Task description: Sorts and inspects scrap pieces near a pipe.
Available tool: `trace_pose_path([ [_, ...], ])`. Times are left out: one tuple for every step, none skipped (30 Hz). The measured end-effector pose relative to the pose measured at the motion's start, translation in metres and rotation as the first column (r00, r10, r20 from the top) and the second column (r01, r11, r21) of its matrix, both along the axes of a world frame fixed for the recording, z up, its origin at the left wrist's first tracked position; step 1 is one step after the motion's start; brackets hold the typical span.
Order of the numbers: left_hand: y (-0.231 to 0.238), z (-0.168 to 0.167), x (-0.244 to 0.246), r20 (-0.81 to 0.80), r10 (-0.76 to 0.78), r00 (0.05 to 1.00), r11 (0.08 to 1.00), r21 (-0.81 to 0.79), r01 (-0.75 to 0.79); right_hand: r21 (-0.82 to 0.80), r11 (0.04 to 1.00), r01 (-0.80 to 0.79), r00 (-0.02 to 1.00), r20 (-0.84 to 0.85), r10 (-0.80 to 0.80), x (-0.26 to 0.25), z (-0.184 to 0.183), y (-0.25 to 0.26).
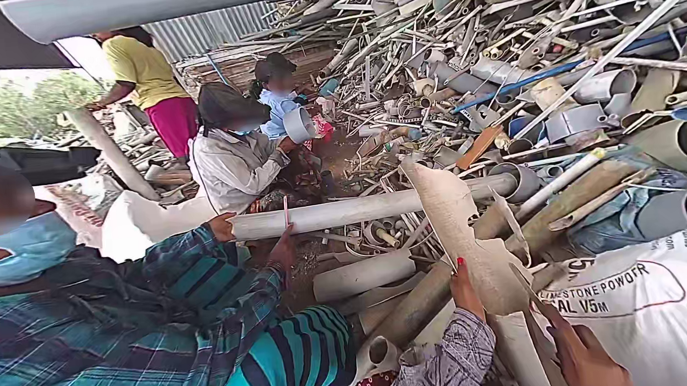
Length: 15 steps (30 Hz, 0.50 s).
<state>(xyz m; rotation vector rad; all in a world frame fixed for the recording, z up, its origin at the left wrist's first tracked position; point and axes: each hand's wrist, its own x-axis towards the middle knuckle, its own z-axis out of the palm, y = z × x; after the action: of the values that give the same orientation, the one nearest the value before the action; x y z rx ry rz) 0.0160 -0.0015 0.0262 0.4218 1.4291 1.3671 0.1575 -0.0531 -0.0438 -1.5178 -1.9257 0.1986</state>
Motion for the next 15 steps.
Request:
trace_pose_path([
  [-0.001, 0.0, 0.002, -0.011, -0.013, 1.0, 1.0, 0.001, 0.013, -0.048, 0.998, -0.027, 1.0, 0.01, 0.028, -0.007, 0.002, -0.005],
  [-0.003, 0.0, 0.003, -0.025, -0.029, 0.999, 1.0, 0.001, 0.029, -0.111, 0.991, -0.072, 0.997, 0.016, 0.074, -0.014, 0.007, -0.012],
  [-0.003, -0.001, 0.003, -0.042, -0.043, 0.998, 0.999, -0.002, 0.043, -0.131, 0.983, -0.126, 0.992, 0.014, 0.129, -0.017, 0.007, -0.016],
  [-0.002, -0.001, 0.002, -0.061, -0.068, 0.996, 0.998, -0.007, 0.068, -0.151, 0.975, -0.163, 0.986, 0.021, 0.168, -0.016, 0.006, -0.016],
  [-0.002, -0.001, 0.001, -0.073, -0.096, 0.993, 0.995, -0.012, 0.095, -0.176, 0.971, -0.165, 0.984, 0.032, 0.173, -0.012, 0.009, -0.014],
  [-0.001, -0.001, 0.0, -0.074, -0.111, 0.991, 0.994, -0.02, 0.109, -0.154, 0.977, -0.144, 0.987, 0.044, 0.153, -0.004, 0.003, -0.006],
  [-0.001, -0.001, -0.001, -0.073, -0.121, 0.99, 0.993, -0.026, 0.119, -0.121, 0.986, -0.112, 0.993, 0.034, 0.117, 0.003, -0.003, 0.0],
  [-0.001, 0.0, 0.0, -0.071, -0.131, 0.989, 0.991, -0.026, 0.129, -0.098, 0.991, -0.09, 0.996, 0.021, 0.092, 0.004, -0.002, 0.003],
  [-0.002, 0.0, 0.001, -0.06, -0.137, 0.989, 0.991, -0.022, 0.136, -0.082, 0.993, -0.089, 0.996, 0.009, 0.09, 0.0, -0.001, 0.001],
  [-0.003, -0.001, 0.002, -0.041, -0.141, 0.989, 0.99, -0.017, 0.141, -0.051, 0.991, -0.12, 0.993, 0.007, 0.12, -0.005, -0.003, -0.003],
  [-0.004, -0.001, 0.004, -0.032, -0.148, 0.989, 0.989, -0.021, 0.147, -0.025, 0.986, -0.165, 0.986, 0.035, 0.165, -0.008, -0.009, -0.007],
  [-0.003, -0.001, 0.004, -0.044, -0.162, 0.986, 0.987, -0.034, 0.16, -0.034, 0.981, -0.192, 0.98, 0.041, 0.193, -0.01, -0.012, -0.009],
  [-0.004, -0.001, 0.004, -0.068, -0.187, 0.98, 0.982, -0.052, 0.183, -0.051, 0.981, -0.19, 0.98, 0.054, 0.192, -0.01, -0.011, -0.008],
  [-0.005, -0.001, 0.002, -0.092, -0.214, 0.972, 0.976, -0.064, 0.209, -0.025, 0.987, -0.157, 0.985, 0.066, 0.158, -0.007, -0.012, -0.003],
  [-0.007, -0.001, 0.001, -0.106, -0.238, 0.965, 0.97, -0.069, 0.232, 0.014, 0.994, -0.112, 0.991, 0.077, 0.111, -0.003, -0.015, 0.004],
])
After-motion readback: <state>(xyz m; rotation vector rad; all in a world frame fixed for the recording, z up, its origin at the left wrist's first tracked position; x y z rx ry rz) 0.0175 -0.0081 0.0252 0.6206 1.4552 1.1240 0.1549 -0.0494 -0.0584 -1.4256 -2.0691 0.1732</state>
